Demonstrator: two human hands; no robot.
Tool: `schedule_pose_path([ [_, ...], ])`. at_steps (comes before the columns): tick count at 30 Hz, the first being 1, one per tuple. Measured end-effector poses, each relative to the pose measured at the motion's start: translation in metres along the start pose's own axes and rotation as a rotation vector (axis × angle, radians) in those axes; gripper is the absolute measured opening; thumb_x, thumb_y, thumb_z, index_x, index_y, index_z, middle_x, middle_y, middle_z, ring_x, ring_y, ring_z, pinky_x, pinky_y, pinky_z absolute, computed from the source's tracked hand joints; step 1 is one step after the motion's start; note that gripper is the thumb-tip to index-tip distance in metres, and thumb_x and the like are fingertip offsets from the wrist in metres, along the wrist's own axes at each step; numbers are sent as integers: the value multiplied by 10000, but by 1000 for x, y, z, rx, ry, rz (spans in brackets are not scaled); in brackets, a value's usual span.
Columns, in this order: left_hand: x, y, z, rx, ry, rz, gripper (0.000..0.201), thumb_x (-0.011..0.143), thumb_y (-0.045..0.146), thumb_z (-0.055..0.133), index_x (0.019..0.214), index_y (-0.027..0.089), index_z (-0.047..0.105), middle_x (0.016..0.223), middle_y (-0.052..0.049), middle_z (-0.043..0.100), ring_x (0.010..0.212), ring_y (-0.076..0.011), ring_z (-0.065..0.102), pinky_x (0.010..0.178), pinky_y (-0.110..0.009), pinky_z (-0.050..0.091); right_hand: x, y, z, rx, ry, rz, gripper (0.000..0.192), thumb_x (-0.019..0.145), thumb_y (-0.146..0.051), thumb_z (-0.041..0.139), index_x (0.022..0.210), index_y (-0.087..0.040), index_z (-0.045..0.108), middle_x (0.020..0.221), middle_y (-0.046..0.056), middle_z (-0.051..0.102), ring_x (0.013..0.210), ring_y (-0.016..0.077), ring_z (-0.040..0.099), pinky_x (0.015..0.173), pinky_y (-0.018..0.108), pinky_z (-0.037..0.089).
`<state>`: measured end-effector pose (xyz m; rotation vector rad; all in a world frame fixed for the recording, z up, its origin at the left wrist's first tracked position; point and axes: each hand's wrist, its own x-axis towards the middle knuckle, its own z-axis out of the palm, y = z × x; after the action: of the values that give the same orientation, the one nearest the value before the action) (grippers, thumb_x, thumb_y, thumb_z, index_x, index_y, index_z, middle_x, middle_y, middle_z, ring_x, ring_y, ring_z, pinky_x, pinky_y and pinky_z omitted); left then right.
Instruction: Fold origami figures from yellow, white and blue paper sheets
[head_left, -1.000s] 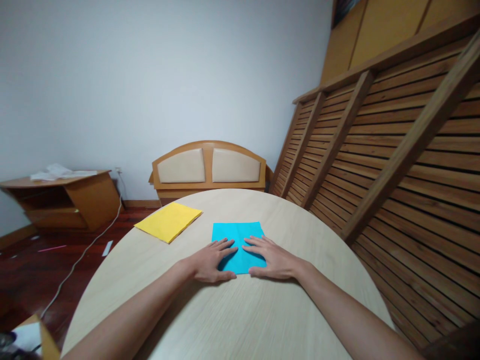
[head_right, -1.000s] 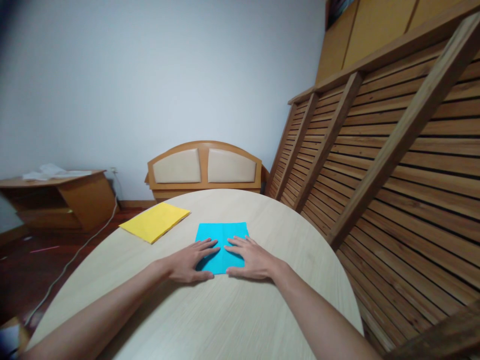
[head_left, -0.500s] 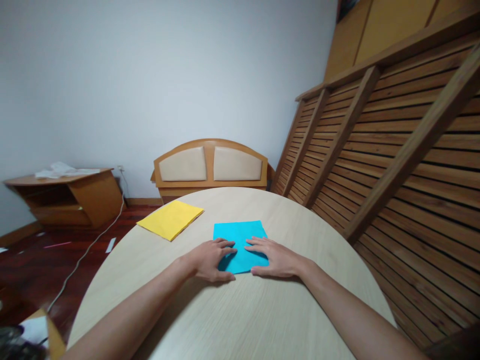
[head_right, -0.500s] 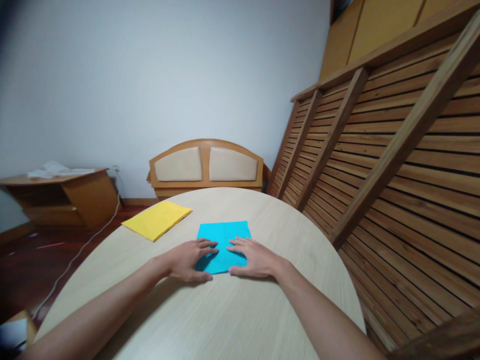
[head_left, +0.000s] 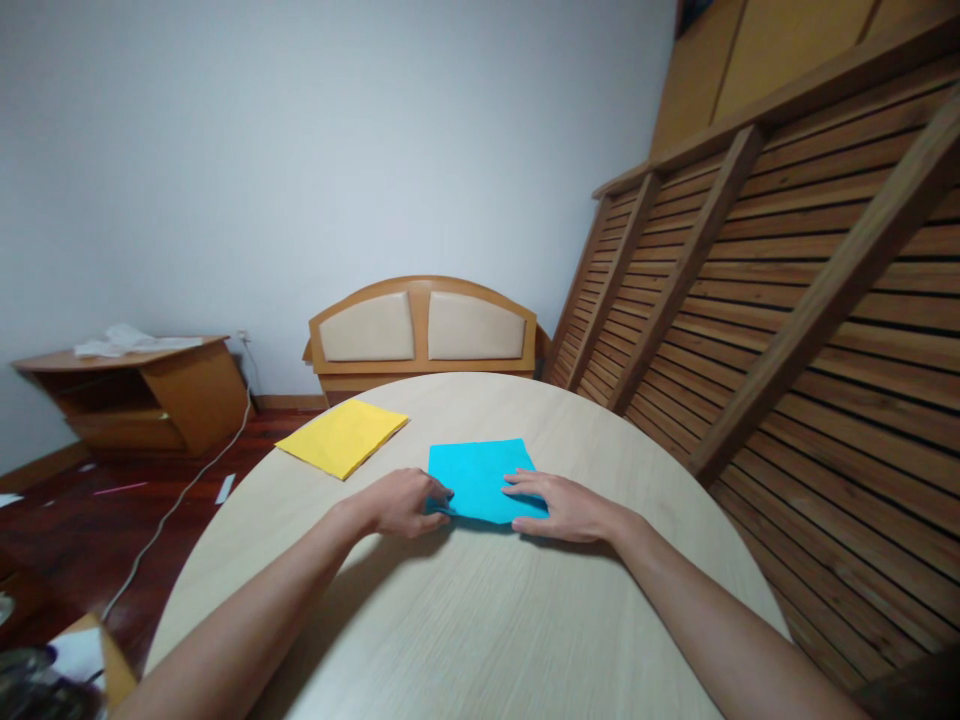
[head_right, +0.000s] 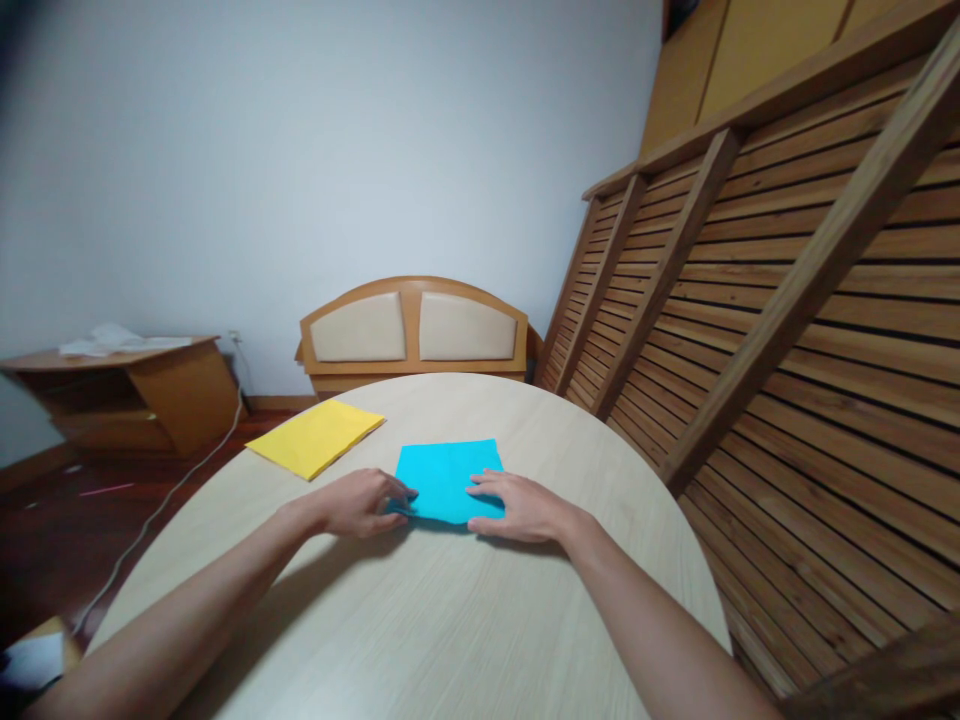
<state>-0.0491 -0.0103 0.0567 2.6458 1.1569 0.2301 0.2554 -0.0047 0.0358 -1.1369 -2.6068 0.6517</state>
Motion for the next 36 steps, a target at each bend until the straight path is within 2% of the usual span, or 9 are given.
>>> schedule_pose_path([
  [3,-2,-7,-3,-43,-23,40,346,872,442,529,1019,208,739,1097,-99,739,939,-262,686,820,-331,486,-3,2,-4,-4,4,21,700,812,-673,589,1367,-247,573,1508,88,438,1392,324,383,1155,469,287],
  [6,-4,-8,-6,-48,-3,25,369,897,475,494,890,193,731,826,-82,742,723,-210,650,702,-290,447,-6,5,-7,11,21,26,646,818,-641,600,1331,-249,606,1481,85,478,1358,323,427,1143,461,301],
  [8,-6,-8,-8,-34,3,-2,406,915,483,462,759,181,685,655,-50,664,583,-169,563,610,-273,390,-9,5,-10,48,42,31,587,830,-594,608,1299,-241,629,1430,89,535,1296,318,491,1100,447,357],
  [10,-7,-9,-8,-40,23,-34,420,920,488,449,700,179,627,577,-18,580,521,-145,478,557,-269,333,-10,4,-12,106,59,31,516,845,-532,610,1256,-222,652,1320,98,621,1175,304,576,1014,426,431],
  [14,-7,-15,-5,-64,68,-67,396,936,484,418,727,185,574,611,-2,547,555,-146,461,559,-270,311,-10,3,-12,167,90,49,353,884,-468,564,1024,-174,702,973,71,719,860,243,632,796,358,491],
  [18,-4,-18,0,-87,132,-88,365,961,462,373,832,187,576,750,-28,610,658,-172,533,630,-282,363,-7,13,-7,158,159,138,400,910,-522,497,827,-165,658,800,50,672,693,198,569,647,309,447],
  [21,-1,-19,5,-152,210,-107,357,972,462,351,885,185,559,811,-39,619,721,-186,556,673,-292,392,-3,20,-4,197,211,116,418,926,-541,462,838,-171,636,828,51,660,730,203,564,676,317,451],
  [27,8,-23,17,-275,319,-178,383,967,508,344,819,189,497,738,-15,559,675,-178,521,627,-295,392,3,24,1,224,351,124,394,955,-534,418,852,-182,562,820,35,611,744,189,551,679,301,439],
  [36,16,-29,28,-345,411,-315,396,934,521,398,884,163,559,779,-46,618,707,-197,561,607,-294,415,5,32,9,241,377,118,311,924,-474,503,981,-172,548,736,12,621,693,186,567,623,283,427],
])
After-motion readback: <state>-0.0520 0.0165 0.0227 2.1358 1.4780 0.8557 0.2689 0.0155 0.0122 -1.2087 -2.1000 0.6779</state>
